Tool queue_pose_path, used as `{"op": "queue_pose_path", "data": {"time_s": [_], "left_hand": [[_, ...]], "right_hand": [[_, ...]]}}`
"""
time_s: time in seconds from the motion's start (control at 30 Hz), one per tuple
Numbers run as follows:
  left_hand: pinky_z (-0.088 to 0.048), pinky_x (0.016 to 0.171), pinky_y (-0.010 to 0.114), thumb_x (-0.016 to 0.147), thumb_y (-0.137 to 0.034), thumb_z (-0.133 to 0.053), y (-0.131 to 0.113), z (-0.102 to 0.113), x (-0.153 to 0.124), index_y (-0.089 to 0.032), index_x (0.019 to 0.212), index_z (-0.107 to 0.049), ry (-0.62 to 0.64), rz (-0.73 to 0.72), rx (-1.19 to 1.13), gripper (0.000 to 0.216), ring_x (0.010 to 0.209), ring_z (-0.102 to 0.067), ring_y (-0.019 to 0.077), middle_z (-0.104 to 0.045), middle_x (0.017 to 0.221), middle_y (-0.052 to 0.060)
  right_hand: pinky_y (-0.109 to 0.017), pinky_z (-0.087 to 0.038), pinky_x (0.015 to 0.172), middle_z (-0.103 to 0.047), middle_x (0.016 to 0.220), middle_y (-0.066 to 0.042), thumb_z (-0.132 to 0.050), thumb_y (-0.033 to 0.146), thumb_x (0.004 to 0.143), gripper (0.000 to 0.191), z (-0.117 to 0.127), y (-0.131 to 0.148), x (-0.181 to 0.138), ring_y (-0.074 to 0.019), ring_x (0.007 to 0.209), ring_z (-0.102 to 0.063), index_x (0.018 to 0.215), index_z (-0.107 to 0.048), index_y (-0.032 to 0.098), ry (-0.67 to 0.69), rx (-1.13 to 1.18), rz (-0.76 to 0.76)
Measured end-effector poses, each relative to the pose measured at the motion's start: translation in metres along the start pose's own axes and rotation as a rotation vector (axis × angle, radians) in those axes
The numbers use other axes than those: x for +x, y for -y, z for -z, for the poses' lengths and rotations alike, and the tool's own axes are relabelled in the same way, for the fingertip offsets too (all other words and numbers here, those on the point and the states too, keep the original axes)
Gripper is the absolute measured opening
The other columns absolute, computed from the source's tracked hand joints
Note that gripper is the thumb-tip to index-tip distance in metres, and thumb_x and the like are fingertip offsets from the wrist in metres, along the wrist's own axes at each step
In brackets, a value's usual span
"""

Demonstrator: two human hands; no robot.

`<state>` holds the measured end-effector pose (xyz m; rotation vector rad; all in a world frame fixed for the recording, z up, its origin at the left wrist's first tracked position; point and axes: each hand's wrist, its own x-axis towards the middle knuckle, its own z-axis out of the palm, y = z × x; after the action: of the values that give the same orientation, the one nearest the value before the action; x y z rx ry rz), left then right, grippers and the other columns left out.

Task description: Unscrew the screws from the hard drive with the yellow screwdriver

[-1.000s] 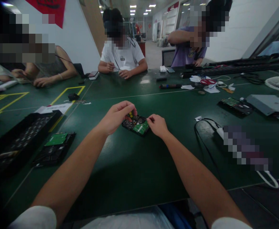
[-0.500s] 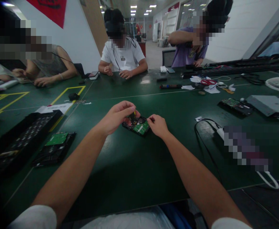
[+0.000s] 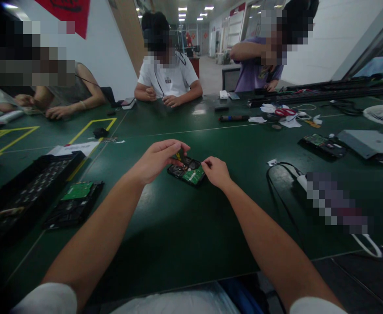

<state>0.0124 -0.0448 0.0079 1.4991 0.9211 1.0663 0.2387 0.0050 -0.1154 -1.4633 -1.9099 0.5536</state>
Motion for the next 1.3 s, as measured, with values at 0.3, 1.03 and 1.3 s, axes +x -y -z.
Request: {"op": "queue_pose_path", "data": {"time_s": [0.3,1.03,1.3], "left_hand": [[-0.060,0.078,0.031,0.101,-0.043,-0.057,0.0026,-0.0053,-0.0002,-0.016,0.101,-0.067,0.091,-0.015,-0.141,0.029,0.096,-0.065,0.0192,-0.068,0.100,0.009],[-0.058,0.077,0.029,0.099,-0.046,-0.061,0.0072,-0.0056,0.0017,-0.016,0.098,-0.067,0.118,0.006,-0.108,0.030,0.088,-0.065,0.0160,-0.069,0.100,0.008],[-0.058,0.079,0.029,0.099,-0.046,-0.061,0.0075,-0.0054,0.0017,-0.017,0.098,-0.067,0.125,0.006,-0.107,0.030,0.090,-0.066,0.0163,-0.069,0.101,0.008]], "right_hand": [[-0.030,-0.047,0.072,-0.074,0.091,-0.004,-0.061,0.036,0.096,0.018,0.0002,0.0005,-0.0002,-0.0187,0.079,-0.065,0.093,-0.072,0.022,0.001,0.017,-0.003],[-0.031,-0.048,0.073,-0.074,0.091,-0.004,-0.062,0.037,0.095,0.019,-0.0008,-0.0008,-0.0002,-0.0195,0.080,-0.065,0.094,-0.073,0.022,-0.001,0.017,-0.016],[-0.032,-0.049,0.073,-0.074,0.092,-0.005,-0.061,0.037,0.096,0.019,0.0001,-0.0001,-0.0002,-0.0201,0.082,-0.066,0.095,-0.073,0.022,0.008,0.024,-0.018]]}}
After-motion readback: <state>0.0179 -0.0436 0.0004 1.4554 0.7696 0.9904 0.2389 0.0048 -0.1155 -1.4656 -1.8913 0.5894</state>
